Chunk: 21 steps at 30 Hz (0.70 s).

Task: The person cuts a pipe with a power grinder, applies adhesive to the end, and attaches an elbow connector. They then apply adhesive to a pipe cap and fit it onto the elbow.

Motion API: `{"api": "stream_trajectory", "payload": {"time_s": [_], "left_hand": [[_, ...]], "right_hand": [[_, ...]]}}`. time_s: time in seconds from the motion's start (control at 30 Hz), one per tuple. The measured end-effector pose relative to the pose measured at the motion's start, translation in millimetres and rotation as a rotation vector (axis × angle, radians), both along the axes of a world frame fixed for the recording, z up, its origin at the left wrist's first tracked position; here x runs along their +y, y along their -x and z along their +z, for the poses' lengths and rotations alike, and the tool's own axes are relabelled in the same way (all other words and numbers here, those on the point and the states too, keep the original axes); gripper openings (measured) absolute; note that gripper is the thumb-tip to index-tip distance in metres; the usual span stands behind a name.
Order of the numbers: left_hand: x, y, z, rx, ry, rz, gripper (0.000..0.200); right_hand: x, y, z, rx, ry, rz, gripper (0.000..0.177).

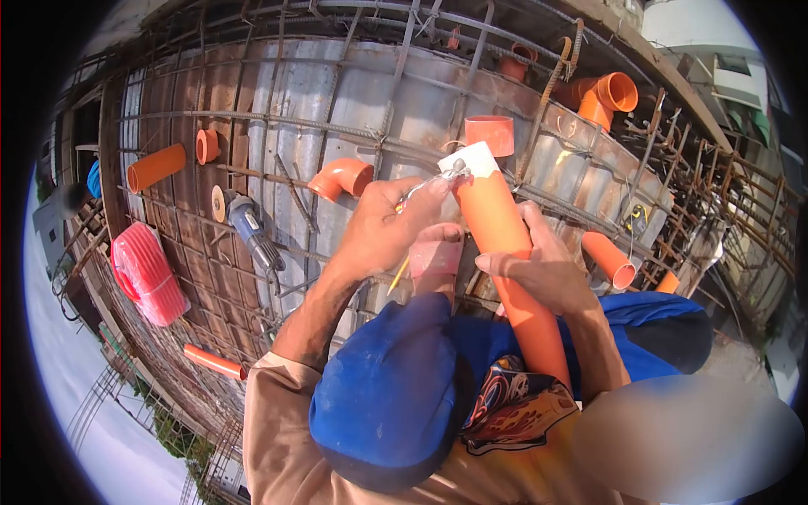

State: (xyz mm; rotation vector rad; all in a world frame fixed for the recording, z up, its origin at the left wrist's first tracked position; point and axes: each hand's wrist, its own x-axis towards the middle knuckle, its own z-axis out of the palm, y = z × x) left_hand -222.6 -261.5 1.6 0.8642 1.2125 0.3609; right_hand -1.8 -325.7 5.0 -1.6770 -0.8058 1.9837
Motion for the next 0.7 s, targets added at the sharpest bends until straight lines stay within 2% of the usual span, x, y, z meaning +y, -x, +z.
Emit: {"api": "stream_trajectory", "payload": {"time_s": [0.17,0.33,0.57,0.7], "left_hand": [[5.1,1.9,3.3,-0.039,0.051,-0.008,0.046],[9.5,5.3,8.3,-0.066,0.164,-0.008,0.047],[12.3,5.7,15.7,-0.182,0.295,0.056,0.045],[13.7,7.6,19.0,-0.209,0.330,0.062,0.044]], "right_hand": [[4.5,-1.7,7.1,0.004,0.133,0.013,0.061],[1.8,-6.0,-1.0,0.149,0.155,-0.007,0.063],[-3.1,-7.3,-9.4,0.391,0.189,-0.150,0.073],[-7.1,-6.7,-9.8,0.415,0.105,-0.104,0.082]]}}
